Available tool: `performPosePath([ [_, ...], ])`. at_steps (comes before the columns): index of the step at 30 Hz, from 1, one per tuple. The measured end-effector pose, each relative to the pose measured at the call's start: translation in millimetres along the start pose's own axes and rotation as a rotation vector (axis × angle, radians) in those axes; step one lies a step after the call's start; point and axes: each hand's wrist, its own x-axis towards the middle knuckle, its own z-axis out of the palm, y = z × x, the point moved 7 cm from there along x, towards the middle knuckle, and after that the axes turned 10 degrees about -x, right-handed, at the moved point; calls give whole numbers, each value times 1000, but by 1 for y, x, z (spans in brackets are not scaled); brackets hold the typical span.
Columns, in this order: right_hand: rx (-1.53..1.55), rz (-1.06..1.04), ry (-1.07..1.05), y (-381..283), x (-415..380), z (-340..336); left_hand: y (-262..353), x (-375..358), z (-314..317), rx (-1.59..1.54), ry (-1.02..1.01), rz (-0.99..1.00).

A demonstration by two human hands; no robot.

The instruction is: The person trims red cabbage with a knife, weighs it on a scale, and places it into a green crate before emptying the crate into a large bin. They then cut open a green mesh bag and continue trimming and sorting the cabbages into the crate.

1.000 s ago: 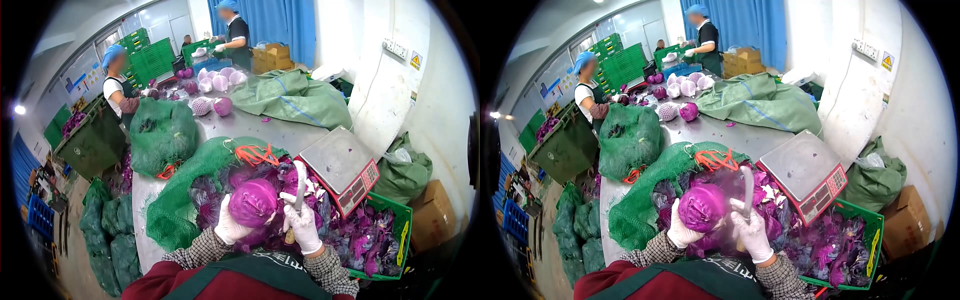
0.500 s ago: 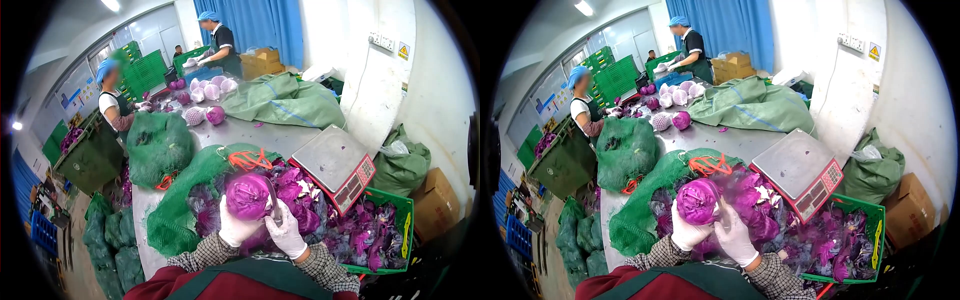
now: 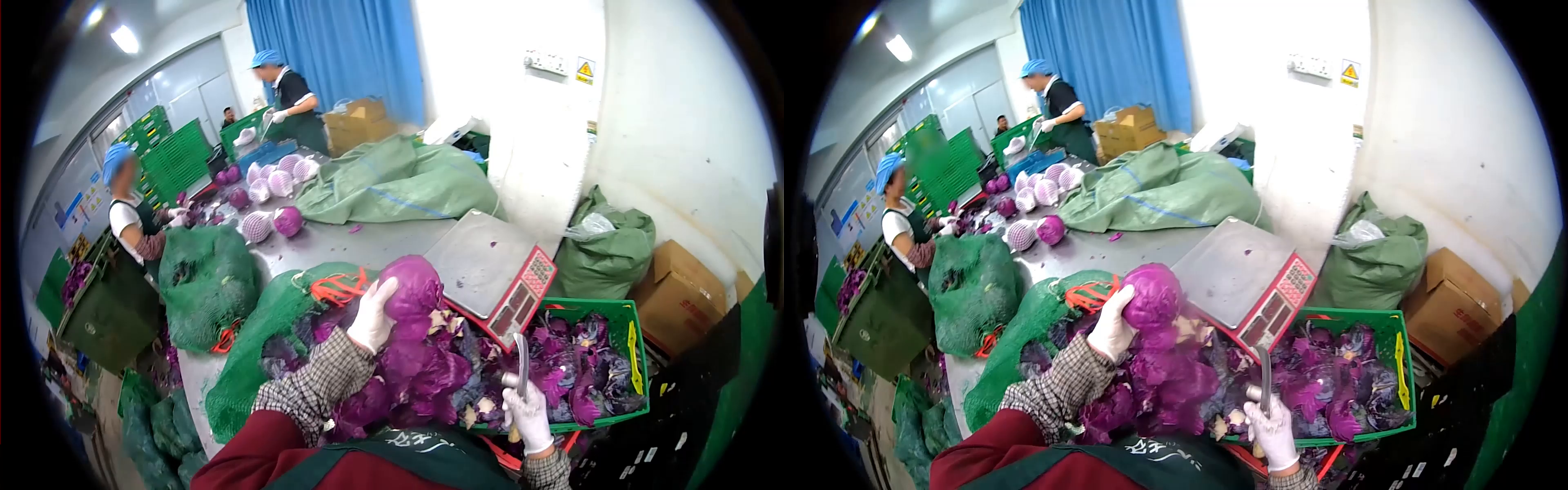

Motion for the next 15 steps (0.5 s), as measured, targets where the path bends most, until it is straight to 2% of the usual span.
performPosePath([
  [3, -1, 42, 60, 35, -11, -11, -11, 56, 14, 181, -12, 103],
  [4, 44, 64, 90, 37, -14, -10, -14, 71, 23, 266, 15, 168],
  [7, 59, 70, 55, 32, -14, 3, -31, 128, 23, 453, 106, 203],
  [12, 19, 98, -5, 30, -12, 15, -49, 150, 30, 773, 56, 195],
  [15, 57, 111, -21, 18, -13, 22, -43, 159, 20, 865, 47, 53],
])
